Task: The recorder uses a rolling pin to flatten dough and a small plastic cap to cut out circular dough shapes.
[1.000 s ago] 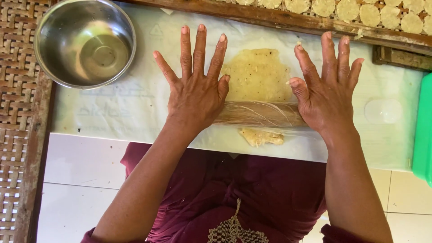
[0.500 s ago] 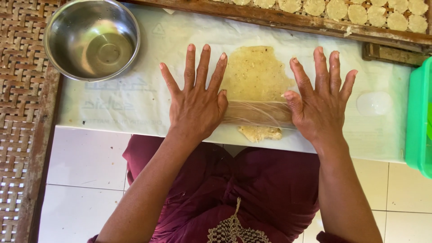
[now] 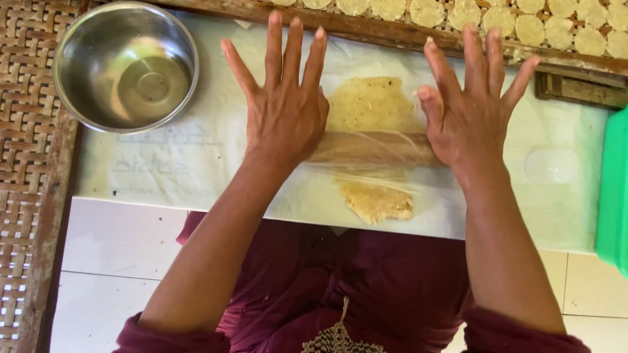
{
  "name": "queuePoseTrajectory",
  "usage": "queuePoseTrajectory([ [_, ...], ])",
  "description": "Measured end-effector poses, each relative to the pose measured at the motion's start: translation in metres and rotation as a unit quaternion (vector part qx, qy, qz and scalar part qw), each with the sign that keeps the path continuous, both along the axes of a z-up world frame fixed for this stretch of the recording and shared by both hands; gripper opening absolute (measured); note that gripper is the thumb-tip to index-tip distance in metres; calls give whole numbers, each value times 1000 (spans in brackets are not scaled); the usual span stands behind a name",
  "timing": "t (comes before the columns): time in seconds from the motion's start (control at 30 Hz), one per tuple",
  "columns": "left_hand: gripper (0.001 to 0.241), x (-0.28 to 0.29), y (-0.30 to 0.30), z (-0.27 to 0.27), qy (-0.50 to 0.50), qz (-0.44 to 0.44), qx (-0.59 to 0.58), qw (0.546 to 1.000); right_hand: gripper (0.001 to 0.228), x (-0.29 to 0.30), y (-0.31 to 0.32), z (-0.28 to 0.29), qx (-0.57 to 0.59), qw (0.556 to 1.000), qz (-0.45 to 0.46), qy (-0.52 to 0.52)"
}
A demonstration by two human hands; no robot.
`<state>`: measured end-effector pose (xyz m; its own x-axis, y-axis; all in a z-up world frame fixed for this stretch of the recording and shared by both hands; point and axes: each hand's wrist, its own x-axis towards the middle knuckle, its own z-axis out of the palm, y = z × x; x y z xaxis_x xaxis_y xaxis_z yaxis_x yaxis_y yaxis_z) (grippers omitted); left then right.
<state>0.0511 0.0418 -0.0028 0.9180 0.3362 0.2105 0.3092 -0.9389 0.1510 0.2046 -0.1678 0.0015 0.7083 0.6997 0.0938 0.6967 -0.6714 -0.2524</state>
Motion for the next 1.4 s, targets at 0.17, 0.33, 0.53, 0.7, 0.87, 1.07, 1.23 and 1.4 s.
queuePoseTrajectory([
  [0.17,71,34,22,0,-79,0,18,997,83,35,24,-7,8,998,30,-60],
  [0.33,64,32,20,9,-89,7,41,995,88,33,26,-1,25,997,54,-48],
  [0.53,66,-8,-2,-11,-2,6,49,999,94,-9,-1,7,-34,999,24,20],
  [0.7,59,-48,-33,-18,17,0,50,999,88,-40,-37,-5,-47,995,81,-22],
  [0.87,71,-79,-40,-14,30,-79,5,996,78,-50,-65,7,-77,985,151,-41],
  [1.07,62,-76,-30,15,193,-140,8,971,74,-54,-71,39,-194,966,143,88],
  [1.23,37,-37,1,28,3,-181,48,982,63,-29,-55,77,-101,991,66,61],
  [1.4,48,-26,1,38,32,-131,46,990,68,-23,-55,66,-29,994,103,-22],
])
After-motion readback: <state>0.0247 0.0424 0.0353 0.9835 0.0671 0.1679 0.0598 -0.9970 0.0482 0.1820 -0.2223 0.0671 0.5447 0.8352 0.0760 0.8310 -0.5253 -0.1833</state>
